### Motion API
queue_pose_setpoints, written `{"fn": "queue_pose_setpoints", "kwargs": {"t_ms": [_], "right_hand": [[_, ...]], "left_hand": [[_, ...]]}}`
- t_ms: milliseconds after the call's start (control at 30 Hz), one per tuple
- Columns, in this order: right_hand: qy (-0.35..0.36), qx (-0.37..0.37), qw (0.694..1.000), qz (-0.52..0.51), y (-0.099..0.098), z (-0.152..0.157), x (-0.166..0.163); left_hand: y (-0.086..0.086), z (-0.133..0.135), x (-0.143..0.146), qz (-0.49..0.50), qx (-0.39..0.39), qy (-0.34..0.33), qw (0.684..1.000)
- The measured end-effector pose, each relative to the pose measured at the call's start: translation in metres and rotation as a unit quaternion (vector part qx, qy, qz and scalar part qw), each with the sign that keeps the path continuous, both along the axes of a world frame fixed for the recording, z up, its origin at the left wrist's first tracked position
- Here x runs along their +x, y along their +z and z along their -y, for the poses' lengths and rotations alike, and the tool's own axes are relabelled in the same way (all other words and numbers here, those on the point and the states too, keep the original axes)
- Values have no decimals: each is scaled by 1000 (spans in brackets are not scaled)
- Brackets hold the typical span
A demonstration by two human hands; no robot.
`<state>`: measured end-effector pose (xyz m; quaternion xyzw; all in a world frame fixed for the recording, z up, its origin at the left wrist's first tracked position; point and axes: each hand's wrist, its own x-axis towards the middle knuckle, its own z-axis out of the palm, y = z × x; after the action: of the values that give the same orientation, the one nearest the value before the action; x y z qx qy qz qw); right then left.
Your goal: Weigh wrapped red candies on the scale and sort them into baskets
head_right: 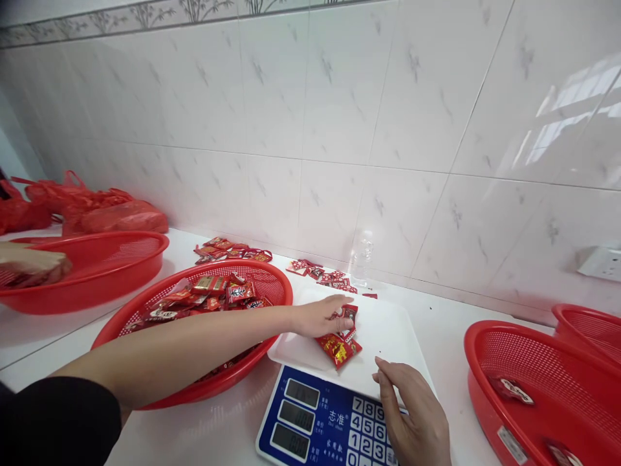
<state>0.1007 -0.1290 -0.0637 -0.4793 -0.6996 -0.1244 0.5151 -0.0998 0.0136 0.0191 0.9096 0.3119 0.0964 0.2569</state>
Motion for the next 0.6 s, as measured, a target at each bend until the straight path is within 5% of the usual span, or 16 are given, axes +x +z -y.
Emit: {"fn": "queue_pose_setpoints", "kwargs": {"t_ms": [100,233,333,467,600], "right_hand": [[-1,-1,1000,-9,0,0,0],[-4,1,1000,-10,0,2,-1],[-25,-1,1000,0,0,5,0],[-42,-13,999,15,0,7,0],[-46,-24,999,8,0,8,-1]], "left_hand": [[11,-18,-15,125,25,79,989],[22,-34,-62,252,93,241,933],[16,-34,-104,148,130,309,931],[-10,-20,-146,-63,42,247,966],[-34,-6,-160,-156,-4,168,973]]}}
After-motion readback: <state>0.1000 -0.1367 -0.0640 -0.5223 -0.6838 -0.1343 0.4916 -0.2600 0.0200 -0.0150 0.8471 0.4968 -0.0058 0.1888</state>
